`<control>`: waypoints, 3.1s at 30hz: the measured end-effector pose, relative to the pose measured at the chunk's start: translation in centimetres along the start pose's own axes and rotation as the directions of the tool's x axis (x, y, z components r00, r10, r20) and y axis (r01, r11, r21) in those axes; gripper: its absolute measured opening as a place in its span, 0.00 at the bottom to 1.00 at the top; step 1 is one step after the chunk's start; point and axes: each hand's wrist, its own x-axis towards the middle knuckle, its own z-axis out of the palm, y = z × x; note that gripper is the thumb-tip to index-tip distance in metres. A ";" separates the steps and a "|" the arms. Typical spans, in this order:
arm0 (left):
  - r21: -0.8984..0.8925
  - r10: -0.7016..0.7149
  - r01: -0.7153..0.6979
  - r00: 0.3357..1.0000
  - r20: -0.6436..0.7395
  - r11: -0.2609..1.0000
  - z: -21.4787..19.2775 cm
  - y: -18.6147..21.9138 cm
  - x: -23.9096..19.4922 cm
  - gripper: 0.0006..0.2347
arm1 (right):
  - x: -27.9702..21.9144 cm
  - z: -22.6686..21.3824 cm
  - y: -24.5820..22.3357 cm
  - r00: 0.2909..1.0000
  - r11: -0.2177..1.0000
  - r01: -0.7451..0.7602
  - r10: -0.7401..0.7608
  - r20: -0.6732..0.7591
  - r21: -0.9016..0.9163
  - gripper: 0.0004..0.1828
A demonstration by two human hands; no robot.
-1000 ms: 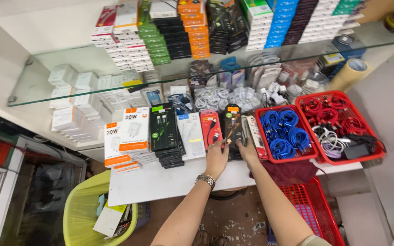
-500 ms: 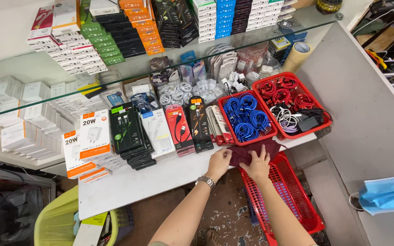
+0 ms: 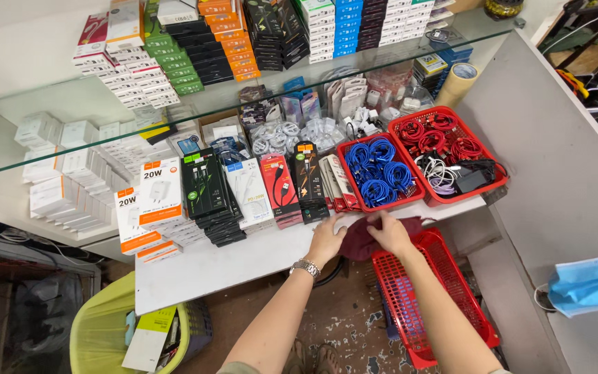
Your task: The person wipes the surfaces of small electronics boxes with a maroon cloth and stacks them on a glass shelf. The person handles multiple white and colored boxes, wiping each one before placing it in a neat pile.
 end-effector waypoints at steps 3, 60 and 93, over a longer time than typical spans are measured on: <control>0.019 0.221 -0.221 0.974 -0.051 0.975 -0.4 1.7 0.6 0.23 | 0.3 -4.9 -1.9 0.992 0.963 0.069 -0.093 0.081 0.262 0.18; -0.900 -0.586 -0.181 0.704 -0.401 0.397 -63.7 -26.1 -0.9 0.19 | 21.8 26.6 -70.6 0.783 0.784 0.618 -0.606 -0.141 0.059 0.31; -0.763 -0.730 -0.217 0.221 -0.646 0.609 -70.2 -35.4 8.1 0.16 | 33.4 48.8 -84.1 0.467 0.465 0.880 -0.805 0.365 -0.101 0.33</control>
